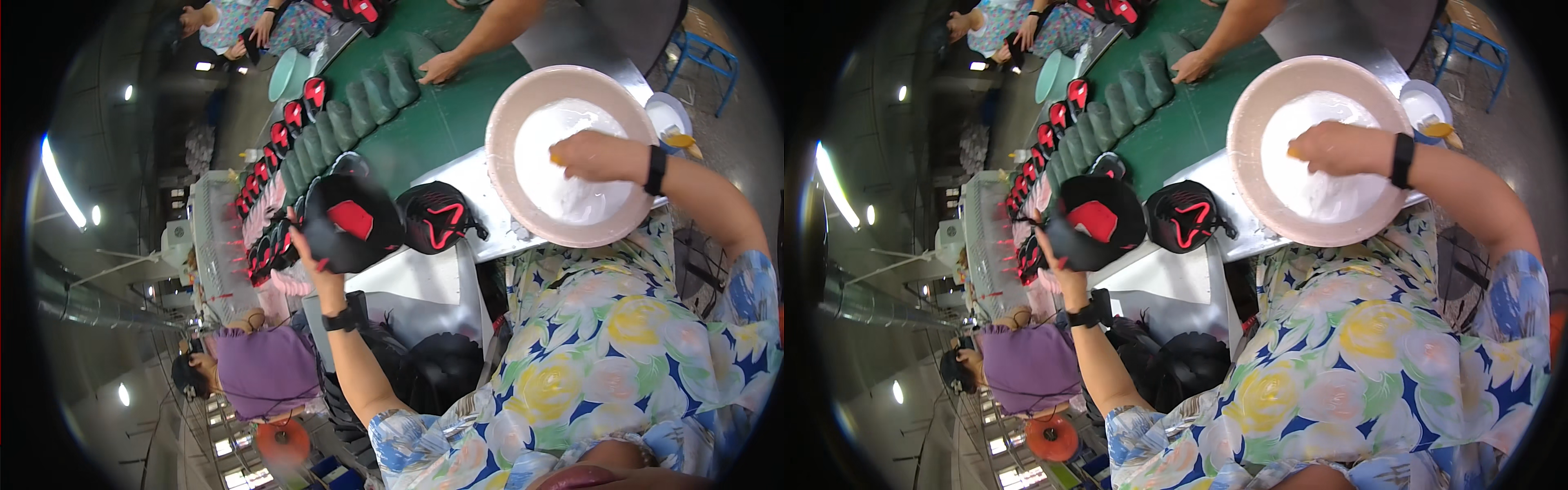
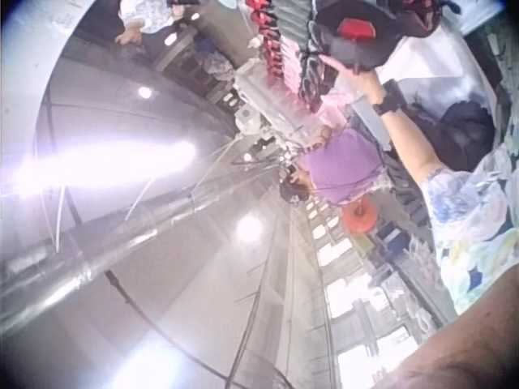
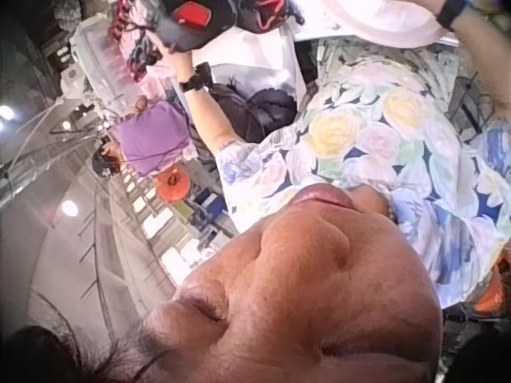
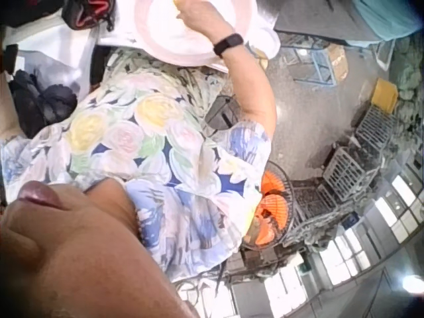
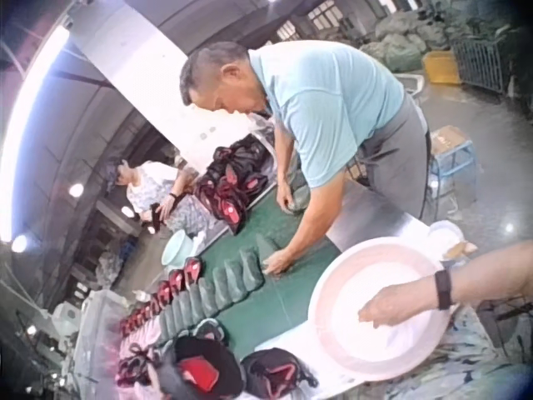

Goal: Apply adhesive to shoe components using a brush during the assembly process.

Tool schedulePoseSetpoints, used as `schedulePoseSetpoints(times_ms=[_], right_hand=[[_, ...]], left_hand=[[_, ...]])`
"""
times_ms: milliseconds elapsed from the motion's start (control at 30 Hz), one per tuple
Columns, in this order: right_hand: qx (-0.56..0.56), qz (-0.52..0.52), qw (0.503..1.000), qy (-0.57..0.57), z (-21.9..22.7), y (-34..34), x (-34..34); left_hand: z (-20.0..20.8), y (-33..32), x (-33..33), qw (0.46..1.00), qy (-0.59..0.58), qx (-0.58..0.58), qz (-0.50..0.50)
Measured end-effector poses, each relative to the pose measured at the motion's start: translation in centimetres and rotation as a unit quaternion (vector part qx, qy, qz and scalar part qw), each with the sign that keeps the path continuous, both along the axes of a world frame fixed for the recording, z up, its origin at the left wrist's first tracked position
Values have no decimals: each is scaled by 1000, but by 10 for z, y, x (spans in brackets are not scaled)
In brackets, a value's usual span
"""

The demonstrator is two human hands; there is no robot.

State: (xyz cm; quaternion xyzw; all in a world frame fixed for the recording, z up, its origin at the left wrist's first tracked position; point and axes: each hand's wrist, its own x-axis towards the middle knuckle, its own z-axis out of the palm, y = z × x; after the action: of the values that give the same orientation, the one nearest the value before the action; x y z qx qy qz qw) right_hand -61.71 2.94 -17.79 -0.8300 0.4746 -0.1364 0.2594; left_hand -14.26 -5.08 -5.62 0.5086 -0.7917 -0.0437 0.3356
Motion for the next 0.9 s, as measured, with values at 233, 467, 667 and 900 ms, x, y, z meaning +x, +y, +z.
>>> schedulePoseSetpoints(times_ms=[233,467,667,900], right_hand=[[-78,-136,962,-224,60,-9,-37],[-114,-41,933,-339,121,-15,-25],[-169,-164,945,-228,119,-1,-43],[-169,-341,878,-292,97,7,-27]], left_hand=[[-3,-18,-27,949,182,245,-80],[-3,-11,-170,841,272,421,-205],[-4,6,-205,874,335,281,-211],[-29,30,-215,923,325,150,-142]])
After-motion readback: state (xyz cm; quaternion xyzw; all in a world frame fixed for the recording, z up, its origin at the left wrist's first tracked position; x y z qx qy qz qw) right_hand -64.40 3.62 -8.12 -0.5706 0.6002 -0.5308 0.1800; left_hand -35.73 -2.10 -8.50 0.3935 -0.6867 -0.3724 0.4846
